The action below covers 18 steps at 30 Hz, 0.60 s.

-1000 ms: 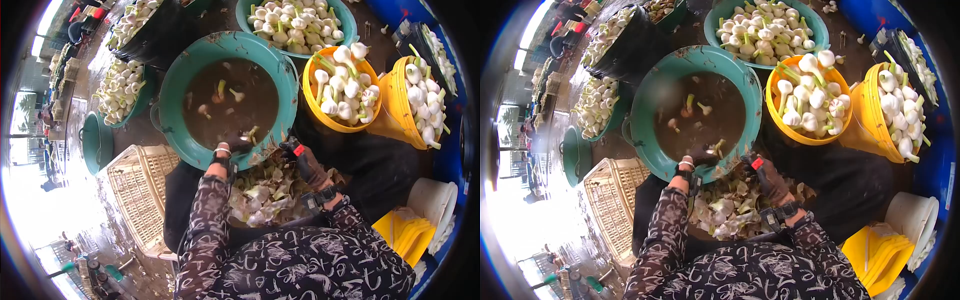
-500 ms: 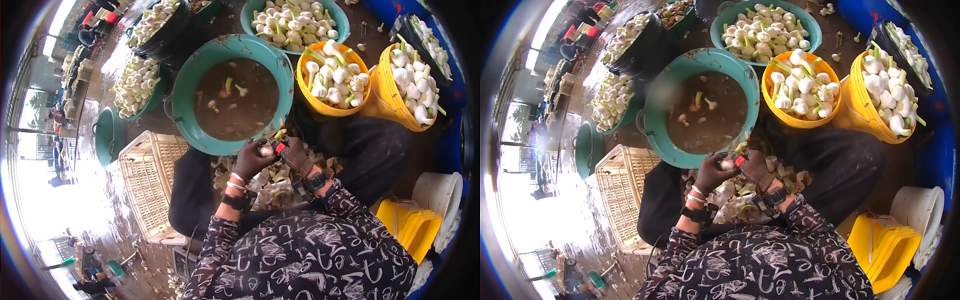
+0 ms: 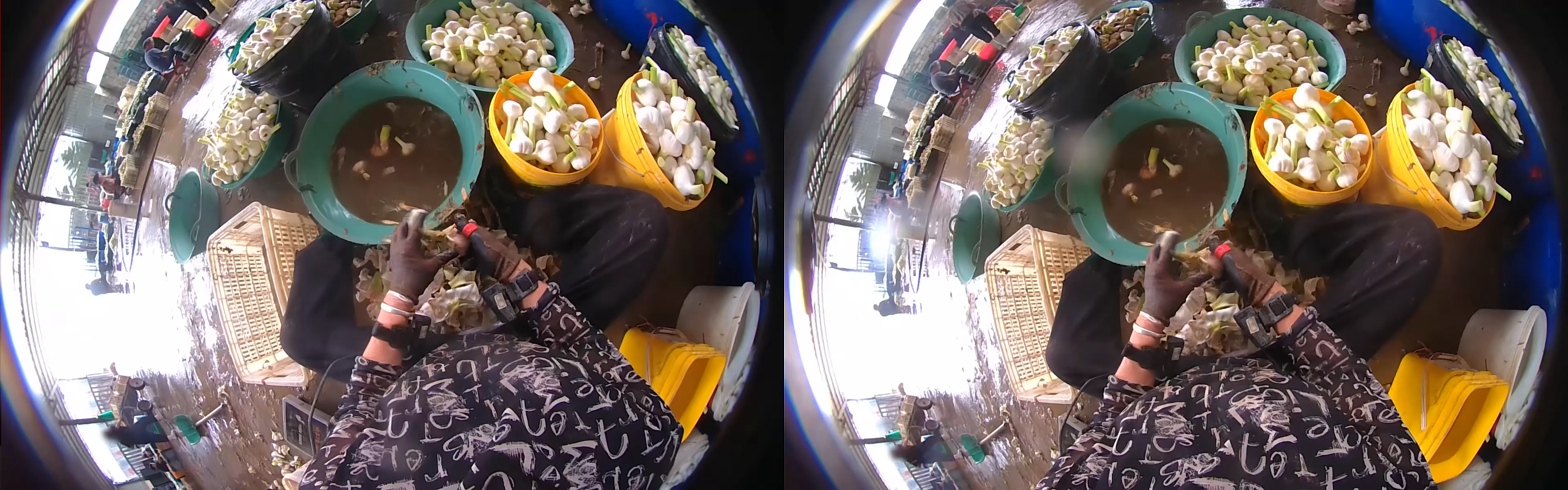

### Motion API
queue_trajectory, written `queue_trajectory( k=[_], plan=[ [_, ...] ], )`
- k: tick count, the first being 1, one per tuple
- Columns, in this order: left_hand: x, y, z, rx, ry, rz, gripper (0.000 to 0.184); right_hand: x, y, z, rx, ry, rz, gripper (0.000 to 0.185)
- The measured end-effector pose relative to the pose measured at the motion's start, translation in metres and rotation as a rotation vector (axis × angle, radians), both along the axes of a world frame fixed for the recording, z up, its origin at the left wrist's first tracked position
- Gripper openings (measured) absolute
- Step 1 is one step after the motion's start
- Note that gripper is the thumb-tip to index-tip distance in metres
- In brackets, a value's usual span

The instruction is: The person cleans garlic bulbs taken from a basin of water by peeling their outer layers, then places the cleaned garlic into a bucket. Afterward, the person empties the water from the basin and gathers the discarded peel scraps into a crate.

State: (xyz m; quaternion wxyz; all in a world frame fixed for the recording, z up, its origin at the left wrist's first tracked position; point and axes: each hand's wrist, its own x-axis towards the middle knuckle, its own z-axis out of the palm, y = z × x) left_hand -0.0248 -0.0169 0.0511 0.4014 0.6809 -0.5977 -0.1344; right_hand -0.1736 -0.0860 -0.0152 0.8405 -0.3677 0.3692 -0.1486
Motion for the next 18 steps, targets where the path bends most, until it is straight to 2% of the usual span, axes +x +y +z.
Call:
queue_trajectory(
  k=[1,3,4,5,7,8,9,10,11,12,14,15,16,17,18],
  plan=[
    [0.002,0.002,0.003,-0.045,-0.183,0.044,0.038,-0.002,0.002,0.001,0.002,-0.002,0.004,0.032],
    [0.01,0.006,-0.008,0.176,-0.18,-0.267,0.029,-0.006,0.005,0.007,-0.699,0.084,0.147,0.03],
    [0.011,0.007,-0.019,0.191,-0.095,-0.24,0.018,-0.006,0.004,0.012,-0.699,0.083,0.146,0.03],
    [0.012,0.009,-0.029,0.191,-0.096,-0.243,0.018,-0.006,0.002,0.017,-0.759,0.03,0.155,0.031],
    [0.012,0.013,-0.041,0.229,0.208,-0.171,0.018,-0.008,-0.001,0.006,-0.814,-0.018,0.16,0.032],
    [0.013,0.013,-0.043,0.23,0.21,-0.171,0.018,-0.01,-0.004,-0.015,-0.763,-0.07,0.16,0.029],
    [0.015,0.013,-0.043,0.339,0.385,-0.108,0.016,-0.01,-0.006,-0.027,-0.713,-0.122,0.16,0.03],
    [0.017,0.012,-0.039,0.448,0.56,-0.042,0.015,-0.009,-0.006,-0.008,-0.712,-0.124,0.164,0.03],
    [0.021,0.012,-0.034,0.494,1.066,0.048,0.018,-0.011,-0.003,0.011,-0.524,-0.201,0.133,0.034],
    [0.028,0.019,-0.034,0.395,0.731,-0.039,0.022,-0.011,-0.001,0.025,-0.336,-0.275,0.1,0.038],
    [0.033,0.028,-0.04,0.289,0.397,-0.122,0.026,-0.008,-0.001,0.02,-0.421,-0.315,0.086,0.043],
    [0.034,0.03,-0.042,0.225,0.287,-0.093,0.028,-0.006,-0.002,0.024,-0.506,-0.355,0.073,0.049],
    [0.035,0.032,-0.044,0.159,0.178,-0.062,0.031,-0.003,-0.003,0.027,-0.531,-0.287,0.055,0.051],
    [0.036,0.034,-0.046,0.159,0.179,-0.06,0.031,0.0,-0.002,0.031,-0.531,-0.287,0.058,0.051],
    [0.038,0.035,-0.046,0.1,0.084,-0.098,0.032,0.002,0.0,0.041,-0.944,-0.099,0.08,0.051]
  ],
)
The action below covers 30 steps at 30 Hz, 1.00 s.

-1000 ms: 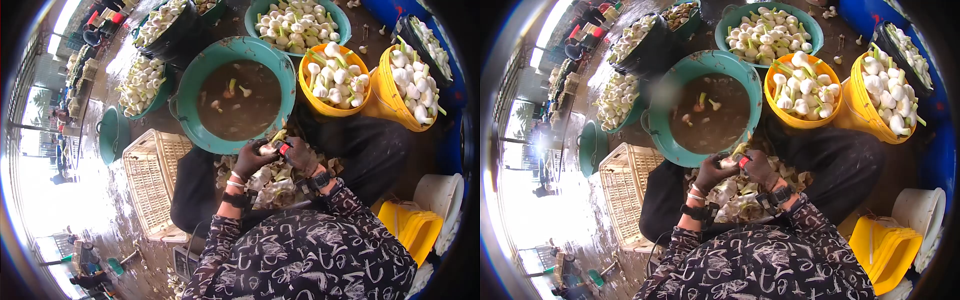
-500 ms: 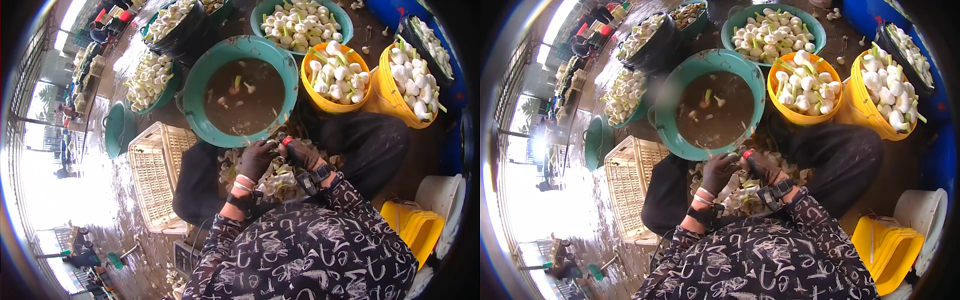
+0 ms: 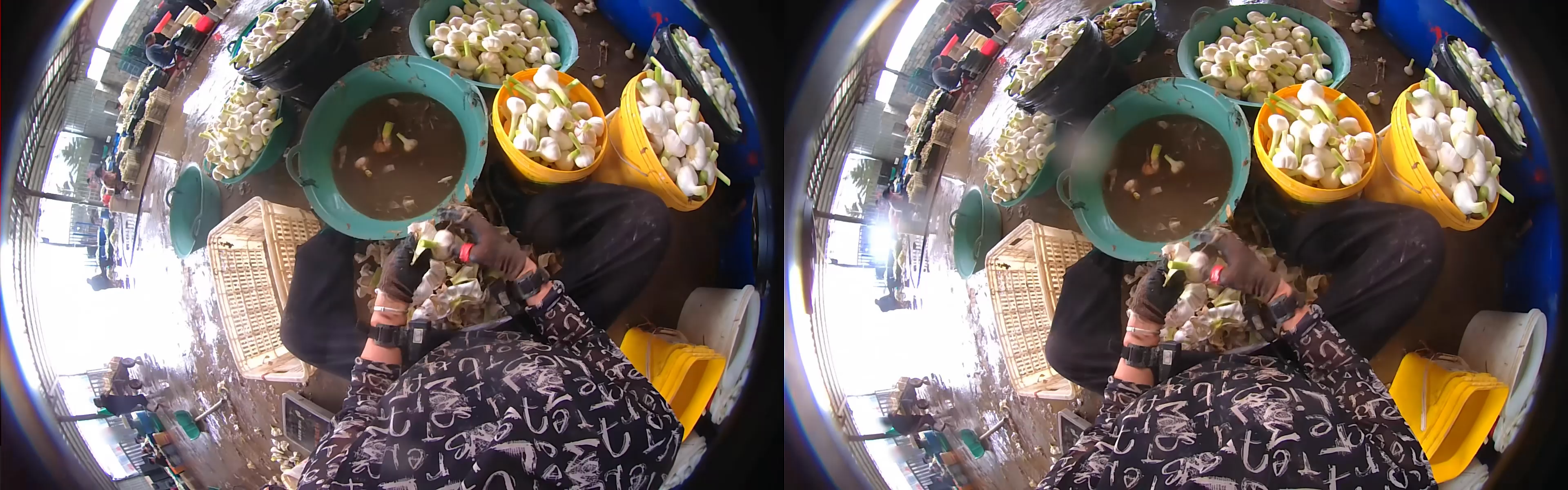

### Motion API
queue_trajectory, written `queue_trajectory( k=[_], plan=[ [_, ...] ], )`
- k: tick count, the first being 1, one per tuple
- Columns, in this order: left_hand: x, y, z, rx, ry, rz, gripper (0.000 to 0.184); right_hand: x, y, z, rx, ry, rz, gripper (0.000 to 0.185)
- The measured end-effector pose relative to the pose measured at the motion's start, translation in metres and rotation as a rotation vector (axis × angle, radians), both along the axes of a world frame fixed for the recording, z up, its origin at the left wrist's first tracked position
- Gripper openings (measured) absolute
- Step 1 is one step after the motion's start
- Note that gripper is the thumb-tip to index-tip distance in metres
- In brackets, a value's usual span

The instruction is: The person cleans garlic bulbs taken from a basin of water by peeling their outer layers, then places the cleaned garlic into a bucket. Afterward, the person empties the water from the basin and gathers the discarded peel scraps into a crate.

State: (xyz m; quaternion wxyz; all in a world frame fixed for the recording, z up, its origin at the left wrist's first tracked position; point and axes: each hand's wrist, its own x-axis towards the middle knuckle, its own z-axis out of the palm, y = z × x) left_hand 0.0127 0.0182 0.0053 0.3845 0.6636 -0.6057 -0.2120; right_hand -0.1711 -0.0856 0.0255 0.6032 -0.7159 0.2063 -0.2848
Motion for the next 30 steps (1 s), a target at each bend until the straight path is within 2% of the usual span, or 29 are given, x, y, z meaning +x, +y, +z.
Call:
queue_trajectory(
  k=[1,2,3,5,6,7,8,9,11,13,15,16,17,19,20,21,22,23,24,25,26,27,29,30],
  plan=[
    [0.0,-0.002,-0.001,-0.07,-0.086,-0.047,0.033,0.002,0.001,0.006,-0.418,0.161,-0.086,0.051],
    [0.003,0.001,-0.007,0.162,-0.149,-0.061,0.039,0.007,0.006,0.008,-0.523,0.057,-0.114,0.05],
    [0.008,-0.001,-0.012,0.169,-0.131,-0.161,0.039,0.01,0.016,-0.013,-0.435,0.22,-0.071,0.048],
    [-0.003,-0.003,-0.009,-0.056,-0.085,-0.094,0.031,0.015,0.024,-0.025,-0.414,0.191,-0.23,0.037],
    [-0.011,-0.007,0.005,-0.061,-0.084,-0.098,0.031,0.017,0.019,-0.041,-0.417,0.193,-0.235,0.037],
    [-0.022,-0.011,0.027,0.011,0.342,0.063,0.028,0.017,0.014,-0.061,0.022,0.087,-0.327,0.029],
    [-0.024,-0.008,0.031,0.062,0.553,0.141,0.027,0.016,0.011,-0.072,0.469,-0.021,-0.407,0.022],
    [-0.025,-0.005,0.036,0.093,0.766,0.237,0.026,0.012,0.01,-0.069,0.476,-0.019,-0.404,0.022],
    [-0.016,0.007,0.027,0.139,0.846,0.104,0.024,0.001,0.004,-0.055,0.951,-0.078,-0.563,0.017],
    [-0.006,0.017,0.024,0.191,0.926,0.016,0.022,-0.009,-0.005,-0.075,0.776,0.28,-0.492,0.023],
    [0.002,0.026,0.03,0.289,1.249,0.038,0.023,-0.01,-0.01,-0.091,1.17,-0.255,-0.531,0.032],
    [0.005,0.031,0.038,0.242,1.224,0.133,0.025,-0.012,-0.008,-0.098,1.022,-0.232,-0.562,0.033],
    [0.004,0.031,0.046,0.058,1.184,0.098,0.023,-0.014,-0.008,-0.105,1.024,-0.231,-0.568,0.033],
    [0.016,0.037,0.054,-0.085,1.284,0.205,0.022,-0.017,-0.01,-0.109,1.017,-0.217,-0.568,0.033],
    [0.023,0.037,0.059,-0.022,1.467,0.103,0.017,-0.018,-0.011,-0.106,1.016,-0.213,-0.566,0.033],
    [0.035,0.037,0.062,0.077,1.348,0.041,0.019,-0.023,-0.011,-0.084,1.128,-0.213,-0.512,0.031],
    [0.039,0.027,0.073,0.391,1.033,-0.086,0.023,-0.027,-0.011,-0.068,1.24,-0.211,-0.458,0.031],
    [0.042,0.011,0.082,0.678,0.695,-0.207,0.027,-0.028,-0.014,-0.059,1.238,-0.21,-0.457,0.031],
    [0.038,-0.002,0.068,0.662,0.504,-0.36,0.037,-0.026,-0.02,-0.052,1.215,-0.152,-0.548,0.031],
    [0.042,-0.011,0.051,0.8,0.073,-0.312,0.039,-0.023,-0.025,-0.05,1.191,-0.094,-0.636,0.032],
    [0.048,-0.021,0.035,0.673,-0.107,-0.27,0.041,-0.016,-0.037,-0.055,1.281,-0.538,-0.609,0.037],
    [0.052,-0.034,0.021,0.543,-0.285,-0.227,0.043,-0.029,-0.043,-0.024,1.345,-0.62,-0.529,0.045],
    [0.061,-0.069,-0.022,0.532,0.493,0.08,0.048,-0.037,-0.056,0.026,1.276,-0.894,-0.398,0.055],
    [0.066,-0.093,-0.026,0.566,0.445,0.134,0.046,-0.038,-0.061,0.03,1.275,-0.891,-0.397,0.055]
  ],
)
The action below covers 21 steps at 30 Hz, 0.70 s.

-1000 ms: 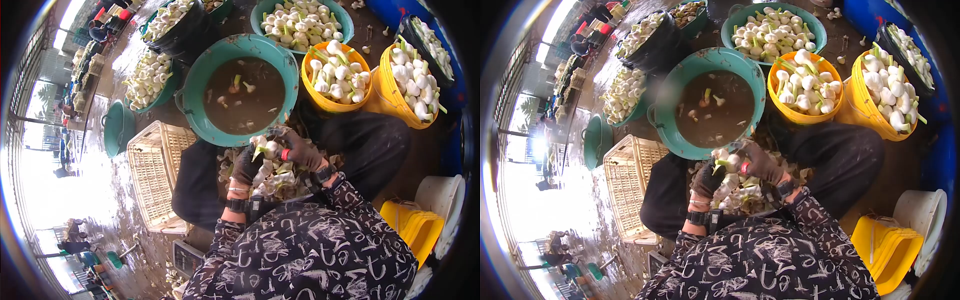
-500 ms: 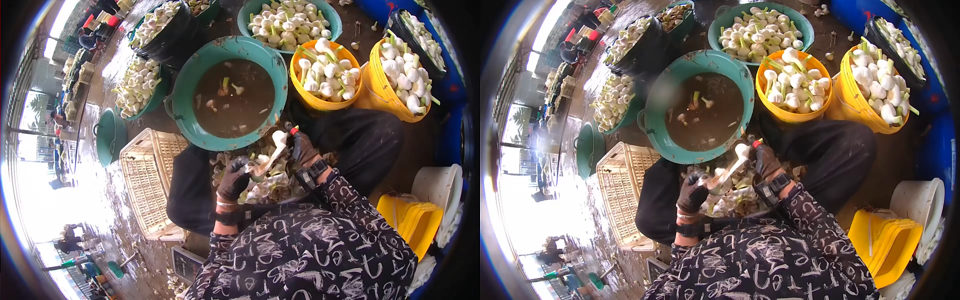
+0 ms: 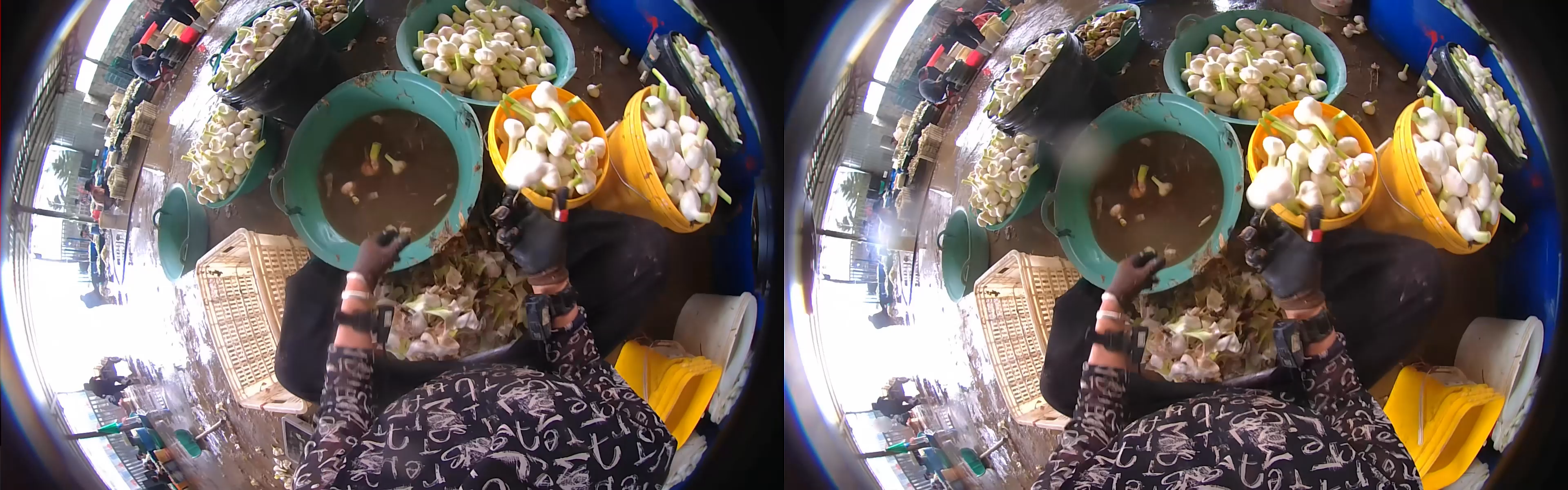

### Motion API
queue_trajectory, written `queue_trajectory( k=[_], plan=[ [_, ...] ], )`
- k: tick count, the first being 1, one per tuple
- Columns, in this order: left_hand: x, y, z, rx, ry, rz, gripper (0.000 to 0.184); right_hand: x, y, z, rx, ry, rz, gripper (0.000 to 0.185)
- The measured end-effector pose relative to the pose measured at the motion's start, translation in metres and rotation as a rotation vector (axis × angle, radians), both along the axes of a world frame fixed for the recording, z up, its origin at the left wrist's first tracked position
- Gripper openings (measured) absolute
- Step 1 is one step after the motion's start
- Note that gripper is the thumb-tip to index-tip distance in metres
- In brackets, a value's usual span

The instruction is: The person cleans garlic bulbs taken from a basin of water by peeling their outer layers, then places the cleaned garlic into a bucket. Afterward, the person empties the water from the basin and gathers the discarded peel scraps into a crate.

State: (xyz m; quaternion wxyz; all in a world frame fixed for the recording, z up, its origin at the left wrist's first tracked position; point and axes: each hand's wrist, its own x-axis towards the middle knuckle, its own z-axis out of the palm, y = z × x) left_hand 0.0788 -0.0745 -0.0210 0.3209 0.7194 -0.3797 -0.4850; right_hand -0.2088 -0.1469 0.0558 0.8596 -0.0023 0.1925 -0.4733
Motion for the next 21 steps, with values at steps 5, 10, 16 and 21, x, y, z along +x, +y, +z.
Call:
queue_trajectory(
  k=[5,10,16,21],
  plan=[
    [0.03,-0.117,-0.057,0.181,0.174,0.219,0.056,0.016,0.008,-0.052,-0.259,0.536,0.115,0.065],
    [0.053,-0.207,-0.179,0.005,-0.129,0.297,0.057,0.043,0.03,-0.091,-0.188,0.561,0.255,0.053],
    [0.03,-0.192,-0.177,-0.055,0.366,0.18,0.035,0.051,0.019,-0.085,-0.227,0.765,0.284,0.033],
    [-0.032,-0.09,-0.056,-0.105,0.201,-0.225,0.045,0.052,0.017,-0.113,-0.042,0.81,0.164,0.018]
  ],
)
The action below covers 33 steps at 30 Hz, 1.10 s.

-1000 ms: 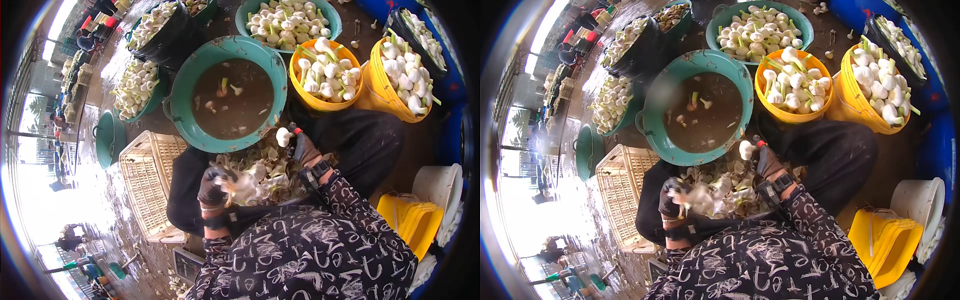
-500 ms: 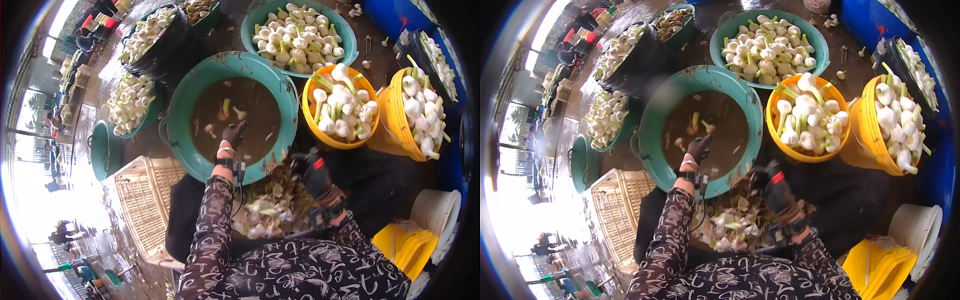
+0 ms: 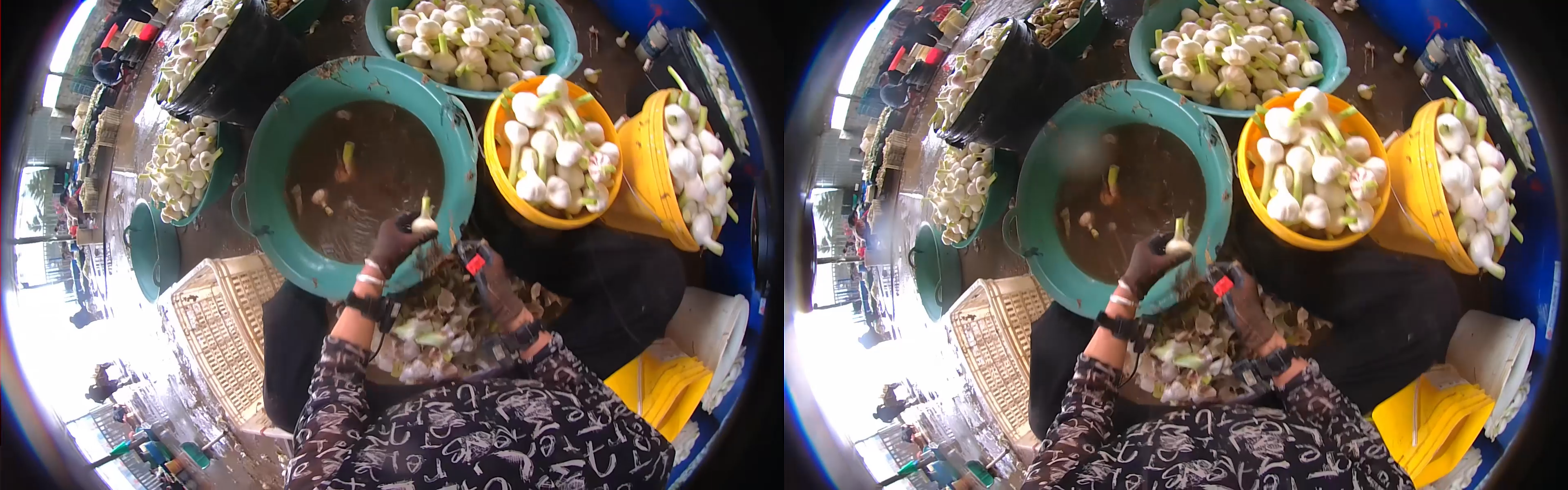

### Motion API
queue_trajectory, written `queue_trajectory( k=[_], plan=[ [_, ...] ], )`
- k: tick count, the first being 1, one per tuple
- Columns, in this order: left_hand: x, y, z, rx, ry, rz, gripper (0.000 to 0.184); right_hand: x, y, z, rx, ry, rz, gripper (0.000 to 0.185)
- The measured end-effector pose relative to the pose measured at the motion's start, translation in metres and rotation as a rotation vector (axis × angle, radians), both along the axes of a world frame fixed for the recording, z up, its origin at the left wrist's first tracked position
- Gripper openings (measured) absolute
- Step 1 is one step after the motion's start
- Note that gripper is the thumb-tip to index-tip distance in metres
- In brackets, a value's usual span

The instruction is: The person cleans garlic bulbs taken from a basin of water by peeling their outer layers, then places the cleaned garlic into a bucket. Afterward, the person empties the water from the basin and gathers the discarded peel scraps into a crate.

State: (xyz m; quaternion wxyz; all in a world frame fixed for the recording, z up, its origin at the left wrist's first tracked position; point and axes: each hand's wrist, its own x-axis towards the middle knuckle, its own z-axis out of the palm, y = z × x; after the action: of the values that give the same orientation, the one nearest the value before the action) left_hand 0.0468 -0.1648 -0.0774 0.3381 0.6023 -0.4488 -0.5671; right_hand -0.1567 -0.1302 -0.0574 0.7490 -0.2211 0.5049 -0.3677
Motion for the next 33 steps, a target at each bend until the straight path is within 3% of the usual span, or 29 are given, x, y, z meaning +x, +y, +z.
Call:
queue_trajectory(
  k=[1,3,8,12,14,16,18,20,22,24,26,27,28,30,31,33],
  plan=[
    [-0.011,0.02,0.019,-0.005,-0.003,-0.028,0.045,0.003,0.002,0.0,0.01,-0.001,-0.005,0.018],
    [-0.029,0.047,0.068,-0.055,-0.075,-0.116,0.044,0.009,0.009,0.005,-0.288,0.128,0.049,0.014],
    [-0.046,0.094,0.088,-0.246,-0.361,-0.08,0.038,0.005,0.026,0.045,-0.329,0.125,0.172,0.014],
    [-0.047,0.115,0.099,-0.122,-0.124,0.051,0.035,-0.015,0.033,0.049,-0.386,0.028,0.353,0.02],
    [-0.05,0.121,0.099,-0.172,0.051,0.152,0.034,-0.021,0.042,0.047,-0.427,-0.124,0.359,0.036],
    [-0.06,0.126,0.105,-0.222,0.091,0.175,0.036,-0.009,0.05,0.062,-0.148,-0.177,0.285,0.04],
    [-0.069,0.133,0.104,-0.243,-0.029,0.203,0.041,-0.007,0.059,0.087,0.216,-0.369,0.373,0.041],
    [-0.072,0.138,0.106,-0.269,-0.037,0.212,0.049,-0.011,0.057,0.054,0.159,-0.384,0.376,0.04],
    [-0.07,0.139,0.123,-0.618,-0.701,0.226,0.06,-0.014,0.054,0.05,-0.046,-0.095,0.5,0.04],
    [-0.064,0.143,0.123,-0.639,-0.713,0.222,0.051,-0.014,0.053,0.041,-0.135,0.012,0.525,0.036],
    [-0.058,0.149,0.11,-0.501,-0.589,-0.013,0.032,-0.015,0.055,0.021,-0.682,0.095,0.539,0.033],
    [-0.062,0.152,0.112,-0.471,-0.603,0.044,0.017,-0.016,0.054,0.022,-0.683,0.093,0.538,0.033],
    [-0.062,0.151,0.113,-0.472,-0.605,0.042,0.017,-0.015,0.051,0.022,-0.608,0.095,0.588,0.032],
    [-0.063,0.153,0.114,-0.113,-0.238,0.171,0.021,-0.018,0.048,0.035,-0.529,0.097,0.638,0.032],
    [-0.059,0.153,0.11,-0.112,-0.238,0.173,0.021,-0.024,0.047,0.061,-0.493,0.005,0.679,0.034],
    [-0.046,0.153,0.094,0.259,0.48,0.41,0.028,-0.024,0.048,0.075,-0.457,-0.088,0.719,0.036]
  ],
)
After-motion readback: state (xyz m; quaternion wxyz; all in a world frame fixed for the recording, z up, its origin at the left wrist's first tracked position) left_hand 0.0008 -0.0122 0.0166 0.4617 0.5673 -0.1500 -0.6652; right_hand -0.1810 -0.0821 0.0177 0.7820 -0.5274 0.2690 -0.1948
